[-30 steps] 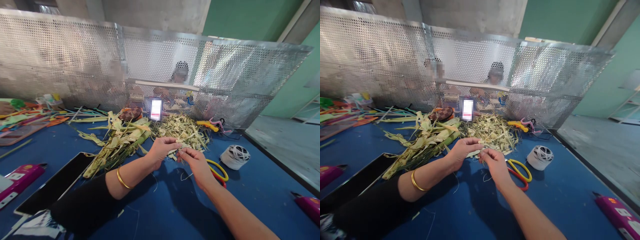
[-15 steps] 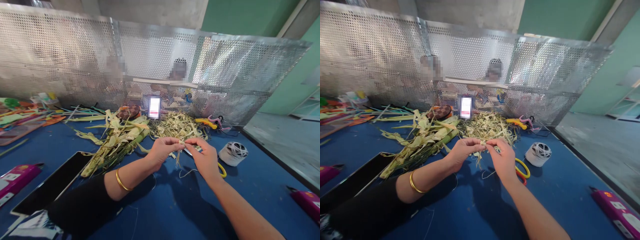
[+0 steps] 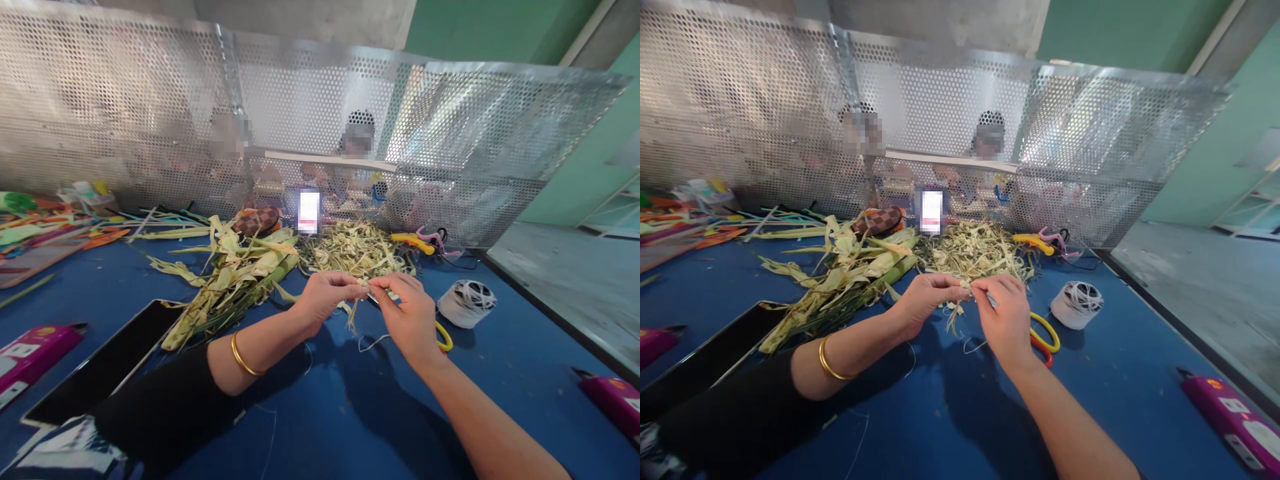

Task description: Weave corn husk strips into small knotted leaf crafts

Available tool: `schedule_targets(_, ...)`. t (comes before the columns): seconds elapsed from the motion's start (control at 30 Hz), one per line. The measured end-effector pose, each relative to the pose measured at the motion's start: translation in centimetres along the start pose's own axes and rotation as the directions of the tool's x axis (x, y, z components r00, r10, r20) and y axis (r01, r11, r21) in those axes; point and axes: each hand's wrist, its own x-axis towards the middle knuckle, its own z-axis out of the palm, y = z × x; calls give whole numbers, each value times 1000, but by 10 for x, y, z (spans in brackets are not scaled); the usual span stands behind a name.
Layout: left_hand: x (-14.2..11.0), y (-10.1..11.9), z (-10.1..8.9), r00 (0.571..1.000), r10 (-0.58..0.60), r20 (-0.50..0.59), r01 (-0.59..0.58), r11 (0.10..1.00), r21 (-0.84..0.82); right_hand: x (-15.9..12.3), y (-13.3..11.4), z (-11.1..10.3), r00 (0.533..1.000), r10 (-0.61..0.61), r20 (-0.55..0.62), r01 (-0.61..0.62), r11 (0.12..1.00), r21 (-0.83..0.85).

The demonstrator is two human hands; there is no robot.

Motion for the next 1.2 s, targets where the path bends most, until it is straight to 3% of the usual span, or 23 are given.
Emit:
schedule_targets(0.17,0,-1,1,999,28,28,-28,1000,-2,1,0,1,1000,10,28,-10,1000,-12)
schedule_targets(0.33,3,-6,1,999,22,-45,-22,1000,19,1,1,1,998,39,55,-40,999,8)
schedule_targets(0.5,7,-9,-1,994,-37,-99,24,991,-132,1,-2,-2,979,186,-79,-184,982,35)
schedule_targets(0.57,7,-9,-1,991,-55,-118,31,980,-196,0,-4,0,969,247,15,-247,968,45)
schedule_targets(0.67,5,-9,0,988,-77,-133,44,970,-239,-3,-7,6,930,260,258,-288,955,75)
schedule_targets(0.73,4,-8,1,988,-106,-110,75,964,-254,-5,-7,10,910,260,323,-305,947,96)
schedule_targets(0.93,6,-6,-3,966,-227,-123,191,949,-249,-5,-5,11,895,275,351,-343,928,146)
schedule_targets(1.1,5,-5,-3,997,-60,-56,56,996,-68,-6,-4,11,908,244,340,-286,955,80)
schedule_targets(1.2,3,-6,0,998,-13,-64,9,999,-54,-7,-5,13,894,252,370,-311,944,107)
